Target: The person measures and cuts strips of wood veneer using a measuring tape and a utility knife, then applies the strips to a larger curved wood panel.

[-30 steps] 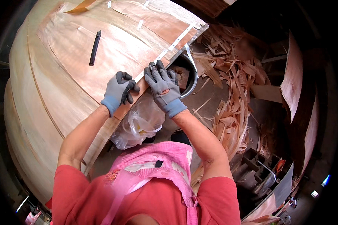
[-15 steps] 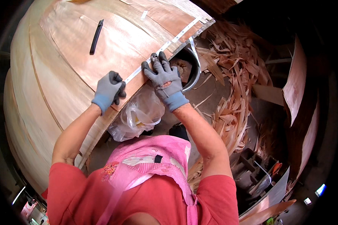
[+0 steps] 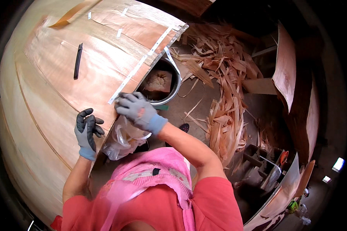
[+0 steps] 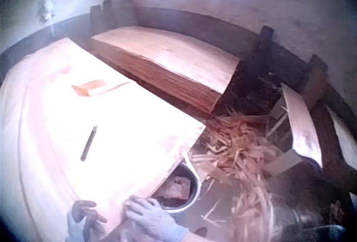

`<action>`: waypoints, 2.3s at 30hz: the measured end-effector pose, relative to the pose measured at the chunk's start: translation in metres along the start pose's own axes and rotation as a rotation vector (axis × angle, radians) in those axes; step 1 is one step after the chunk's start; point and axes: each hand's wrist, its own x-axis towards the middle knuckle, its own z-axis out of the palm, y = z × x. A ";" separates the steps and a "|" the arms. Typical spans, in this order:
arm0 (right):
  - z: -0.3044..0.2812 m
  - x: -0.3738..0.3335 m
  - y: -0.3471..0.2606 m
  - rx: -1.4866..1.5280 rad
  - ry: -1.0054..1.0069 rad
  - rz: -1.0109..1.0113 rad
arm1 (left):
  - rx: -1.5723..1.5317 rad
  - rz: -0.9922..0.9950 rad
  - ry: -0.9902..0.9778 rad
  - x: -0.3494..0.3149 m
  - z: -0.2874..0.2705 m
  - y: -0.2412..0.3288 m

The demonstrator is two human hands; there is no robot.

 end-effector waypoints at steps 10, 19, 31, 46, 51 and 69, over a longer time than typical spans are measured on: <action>-0.070 -0.128 0.031 0.263 0.468 0.671 | -0.408 -0.399 -0.316 0.061 0.201 -0.042; -0.073 -0.210 0.022 0.255 0.348 0.723 | -0.438 -0.482 -0.074 0.133 0.282 -0.056; -0.074 -0.184 0.051 0.279 0.374 0.682 | -0.390 0.065 -0.509 0.030 0.233 -0.013; 0.007 -0.007 -0.045 -0.088 0.158 0.223 | -0.142 -0.353 -0.062 0.000 -0.072 0.040; 0.043 0.009 -0.086 -0.170 0.138 0.222 | -0.094 -0.417 -0.074 0.002 -0.110 0.038; 0.052 0.006 -0.129 0.149 0.087 0.150 | -0.018 -0.541 -0.559 0.072 -0.041 0.003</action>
